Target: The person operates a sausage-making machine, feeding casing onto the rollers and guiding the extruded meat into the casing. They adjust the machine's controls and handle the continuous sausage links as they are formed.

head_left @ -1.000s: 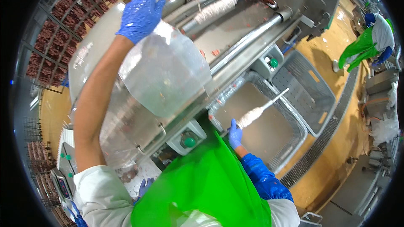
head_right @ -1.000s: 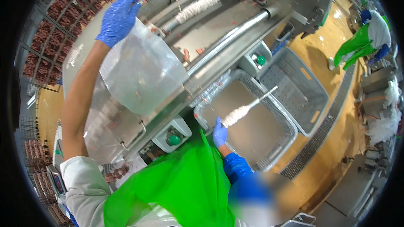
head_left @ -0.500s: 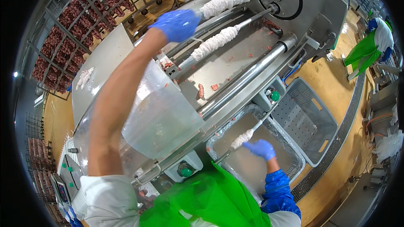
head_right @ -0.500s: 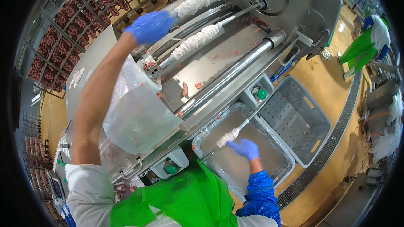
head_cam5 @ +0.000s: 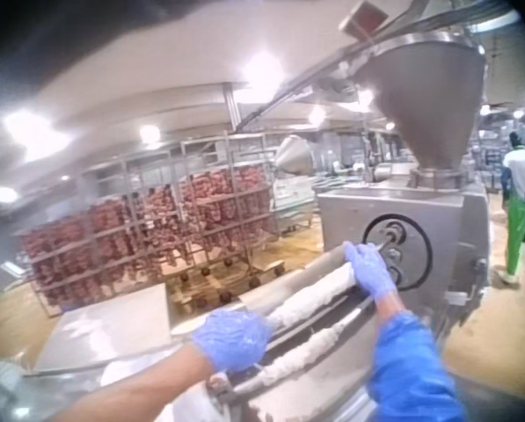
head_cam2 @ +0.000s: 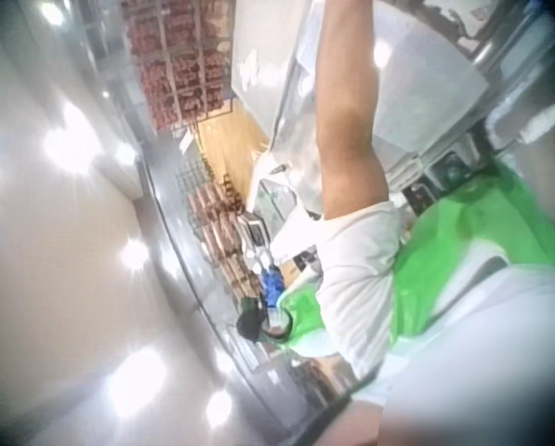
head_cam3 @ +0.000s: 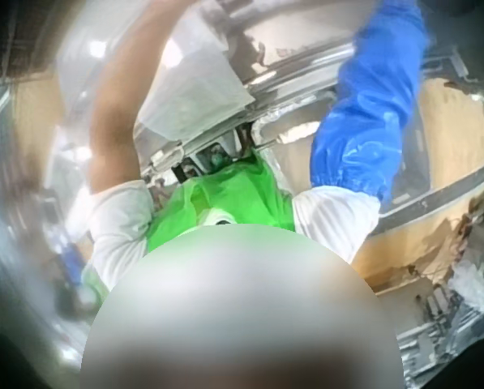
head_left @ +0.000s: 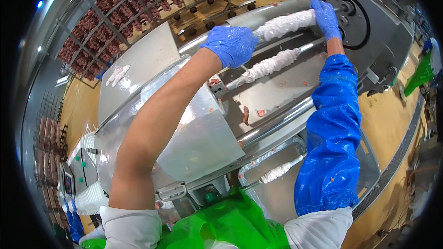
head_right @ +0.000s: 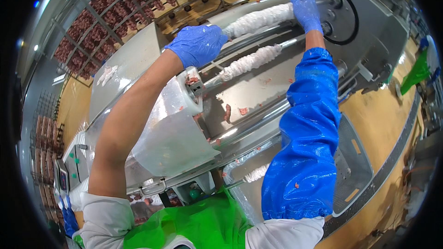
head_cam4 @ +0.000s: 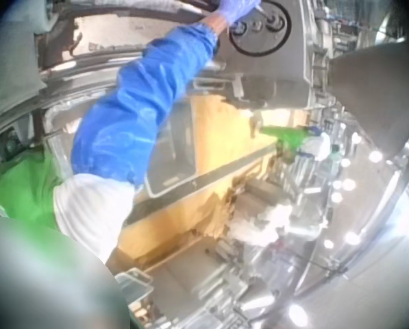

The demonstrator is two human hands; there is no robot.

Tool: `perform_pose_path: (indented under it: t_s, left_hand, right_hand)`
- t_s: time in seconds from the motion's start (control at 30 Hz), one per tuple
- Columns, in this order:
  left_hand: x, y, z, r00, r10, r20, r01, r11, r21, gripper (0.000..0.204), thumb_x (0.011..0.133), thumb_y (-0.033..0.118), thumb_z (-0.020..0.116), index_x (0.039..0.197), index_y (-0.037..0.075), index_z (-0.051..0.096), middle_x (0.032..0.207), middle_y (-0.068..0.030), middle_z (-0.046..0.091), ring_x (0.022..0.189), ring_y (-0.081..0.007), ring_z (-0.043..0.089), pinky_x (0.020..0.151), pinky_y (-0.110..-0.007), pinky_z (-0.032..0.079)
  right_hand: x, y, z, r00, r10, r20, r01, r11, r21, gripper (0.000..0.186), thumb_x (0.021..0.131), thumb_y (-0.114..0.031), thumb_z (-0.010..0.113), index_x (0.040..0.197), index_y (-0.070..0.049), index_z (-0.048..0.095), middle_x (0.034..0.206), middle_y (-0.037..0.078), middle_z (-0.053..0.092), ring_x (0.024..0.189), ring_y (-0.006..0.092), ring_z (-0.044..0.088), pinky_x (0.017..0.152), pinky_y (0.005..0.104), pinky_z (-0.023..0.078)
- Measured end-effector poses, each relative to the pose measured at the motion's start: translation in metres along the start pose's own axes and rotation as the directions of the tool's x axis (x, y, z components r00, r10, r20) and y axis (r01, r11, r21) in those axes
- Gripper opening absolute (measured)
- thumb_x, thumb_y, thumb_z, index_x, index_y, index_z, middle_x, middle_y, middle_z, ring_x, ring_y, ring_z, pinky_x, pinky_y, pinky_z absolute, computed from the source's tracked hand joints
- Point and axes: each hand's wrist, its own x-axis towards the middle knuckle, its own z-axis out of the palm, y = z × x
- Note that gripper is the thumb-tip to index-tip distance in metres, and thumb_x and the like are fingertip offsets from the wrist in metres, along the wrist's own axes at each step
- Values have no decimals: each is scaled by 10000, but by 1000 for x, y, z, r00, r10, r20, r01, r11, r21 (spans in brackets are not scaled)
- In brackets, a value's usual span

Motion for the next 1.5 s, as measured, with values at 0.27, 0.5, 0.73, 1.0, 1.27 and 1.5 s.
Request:
perform_pose_path:
  t_s: [0.27, 0.5, 0.73, 1.0, 1.27, 1.5]
  left_hand:
    - [-32, -29, -10, 981, 50, 186, -46, 999, -30, 360, 950, 274, 390, 941, 31, 655, 956, -229, 665, 872, -419, 638, 760, -494, 512]
    - [-132, -72, -14, 951, -258, 173, 290, 935, -202, 322, 938, 290, 420, 898, 48, 629, 862, -252, 628, 808, -462, 587, 727, -509, 475]
    - [-156, -76, -14, 918, -391, -69, 366, 900, -237, 256, 866, 267, 519, 810, 36, 614, 800, -246, 598, 764, -459, 563, 687, -513, 459]
    - [-281, -168, -19, 762, -645, 65, 648, 756, -91, 301, 942, 230, 519, 973, -40, 647, 708, -137, 575, 693, -179, 566, 696, -330, 473]
    - [-365, -43, -59, 617, -782, -86, 603, 540, -587, 240, 929, 173, 596, 1090, -2, 627, 967, -46, 598, 854, -99, 522, 776, -258, 431]
    - [-501, 18, -59, 736, -597, 319, 551, 254, -795, 194, 921, 158, 573, 928, -2, 681, 786, -54, 651, 724, -147, 594, 691, -311, 490]
  right_hand:
    - [-73, -89, 37, 975, -199, 97, 136, 884, 448, 532, 921, -507, 557, 1137, -29, 643, 1143, 240, 614, 1042, 403, 574, 958, 430, 436]
    - [-184, -92, -1, 966, -56, -253, 169, 876, 452, 292, 922, -290, 631, 979, -3, 641, 849, 149, 659, 781, 274, 613, 745, 387, 472]
    - [-416, -6, 26, 978, 39, 203, -11, 990, -140, 325, 804, -344, 713, 933, -56, 638, 941, 160, 634, 882, 340, 585, 794, 447, 449]
    - [-372, -53, 141, 792, -378, 479, 381, 920, 97, 987, 715, -566, 687, 1492, -96, 302, 1360, 265, 467, 1298, 494, 363, 1113, 542, 255]
    - [-407, -103, 232, 726, -520, 449, 25, 673, 739, 450, 794, -274, 610, 1181, -46, 591, 1212, 188, 552, 1222, 375, 463, 1065, 424, 364]
    - [-465, -96, 109, 438, -372, 818, 396, 897, 196, 323, 777, -314, 630, 997, -86, 694, 965, 177, 672, 923, 382, 621, 837, 470, 491]
